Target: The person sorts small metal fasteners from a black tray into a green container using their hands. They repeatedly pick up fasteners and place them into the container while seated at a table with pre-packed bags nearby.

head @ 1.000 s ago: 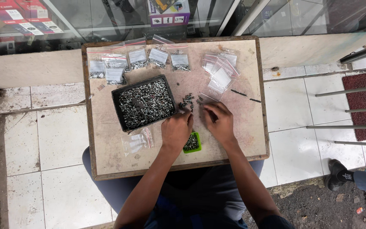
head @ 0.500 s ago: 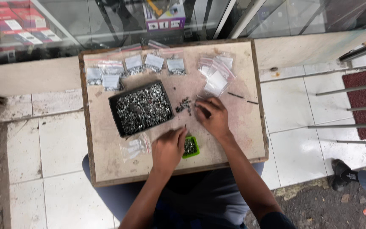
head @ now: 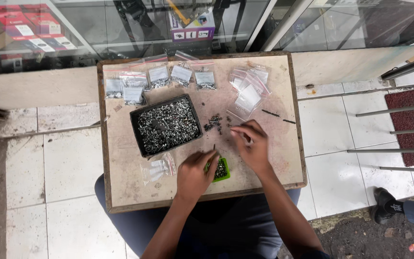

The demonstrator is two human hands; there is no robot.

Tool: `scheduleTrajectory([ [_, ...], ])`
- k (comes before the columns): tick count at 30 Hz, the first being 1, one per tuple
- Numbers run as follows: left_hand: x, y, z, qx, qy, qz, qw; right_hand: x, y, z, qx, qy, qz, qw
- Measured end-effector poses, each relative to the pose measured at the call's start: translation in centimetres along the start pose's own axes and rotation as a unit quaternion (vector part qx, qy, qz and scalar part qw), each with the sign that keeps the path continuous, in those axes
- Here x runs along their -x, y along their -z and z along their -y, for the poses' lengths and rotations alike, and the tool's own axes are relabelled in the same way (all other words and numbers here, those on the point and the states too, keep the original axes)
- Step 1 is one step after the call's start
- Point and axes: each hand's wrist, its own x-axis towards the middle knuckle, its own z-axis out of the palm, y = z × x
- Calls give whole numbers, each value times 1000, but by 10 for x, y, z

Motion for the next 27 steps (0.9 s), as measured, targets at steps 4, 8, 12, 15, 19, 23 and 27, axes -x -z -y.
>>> scheduleTrajectory([
  [4,-18,-13,16,-45,2,25,999,35,30,56,-54,10,-2,998],
  [8,-22,-18,23,-52,18,18,998,64,12,50,-65,7,58,996],
  [12,-13,-16,40,-70,30,-11,997,52,0,-2,-26,-10,17,999],
  [15,-9,-5,36,-18,34,-25,999,7,-8,7,66,-3,60,996],
  [19,-3,-15,46,38,36,-38,998,-13,-15,-8,153,48,102,982],
  [23,-1,-24,54,63,18,-61,996,-10,-17,-23,217,85,112,966],
  [27,-4,-22,47,29,2,-85,996,-9,-17,-21,218,63,116,967],
])
